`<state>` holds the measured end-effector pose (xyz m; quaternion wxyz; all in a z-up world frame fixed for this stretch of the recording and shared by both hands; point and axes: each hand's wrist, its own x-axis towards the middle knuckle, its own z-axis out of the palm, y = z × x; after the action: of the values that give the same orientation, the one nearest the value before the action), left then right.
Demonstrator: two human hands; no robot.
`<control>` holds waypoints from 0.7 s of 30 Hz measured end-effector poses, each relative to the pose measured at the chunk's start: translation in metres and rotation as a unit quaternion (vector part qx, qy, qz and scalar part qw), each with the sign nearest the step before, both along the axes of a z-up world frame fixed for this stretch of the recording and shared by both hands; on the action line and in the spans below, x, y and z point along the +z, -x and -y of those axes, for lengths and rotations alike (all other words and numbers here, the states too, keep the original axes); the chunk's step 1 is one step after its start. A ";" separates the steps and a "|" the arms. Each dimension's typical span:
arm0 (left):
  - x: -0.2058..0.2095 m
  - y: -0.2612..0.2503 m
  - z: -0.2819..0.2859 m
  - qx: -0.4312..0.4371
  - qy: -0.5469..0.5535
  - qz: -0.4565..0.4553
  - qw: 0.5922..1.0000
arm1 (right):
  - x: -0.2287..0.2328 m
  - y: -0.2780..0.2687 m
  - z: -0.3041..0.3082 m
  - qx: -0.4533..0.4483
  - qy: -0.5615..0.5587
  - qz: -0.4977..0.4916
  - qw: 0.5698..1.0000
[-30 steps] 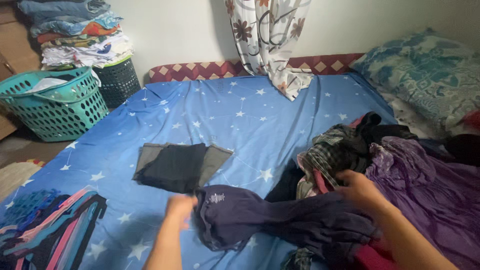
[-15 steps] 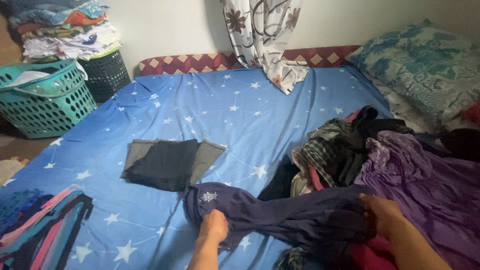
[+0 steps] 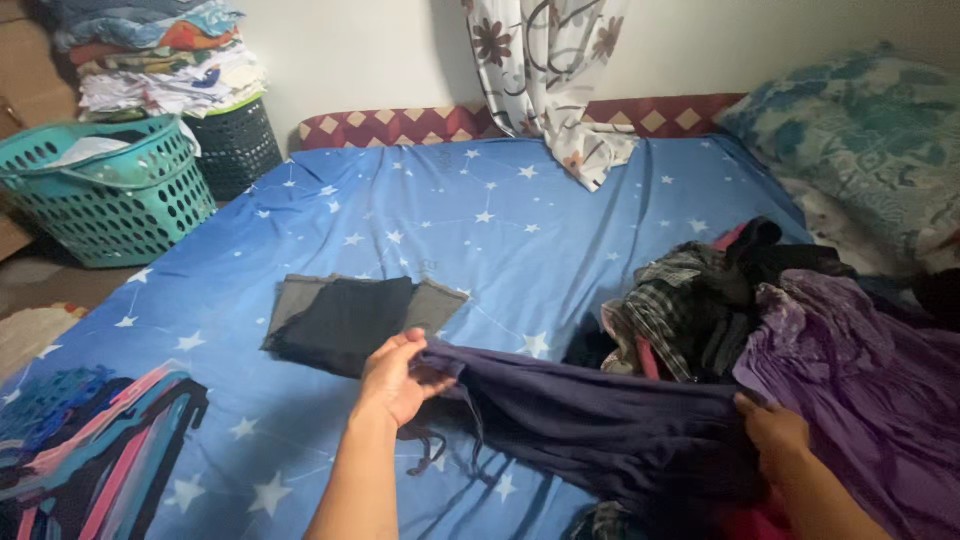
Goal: The person sorts a pile of clothes and plastic hangers on a bed, placing some items into a laundry basket and folding a dark garment.
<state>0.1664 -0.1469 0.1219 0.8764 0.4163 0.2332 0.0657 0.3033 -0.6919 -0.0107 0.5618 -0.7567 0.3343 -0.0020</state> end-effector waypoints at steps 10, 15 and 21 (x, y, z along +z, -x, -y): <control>0.037 -0.015 -0.012 0.108 -0.007 0.050 0.993 | 0.201 0.032 -0.073 0.156 0.256 0.321 0.898; 0.124 -0.007 0.081 -0.152 -0.190 0.032 0.969 | 0.278 0.084 -0.186 0.291 0.121 0.284 0.906; 0.110 -0.021 0.125 -0.235 -0.273 0.109 0.927 | 0.261 0.106 -0.237 0.467 0.075 0.315 0.823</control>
<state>0.1871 -0.2718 0.2321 0.7394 0.6723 0.0050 -0.0356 0.1974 -0.4552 0.2503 0.5116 -0.8205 -0.2550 -0.0029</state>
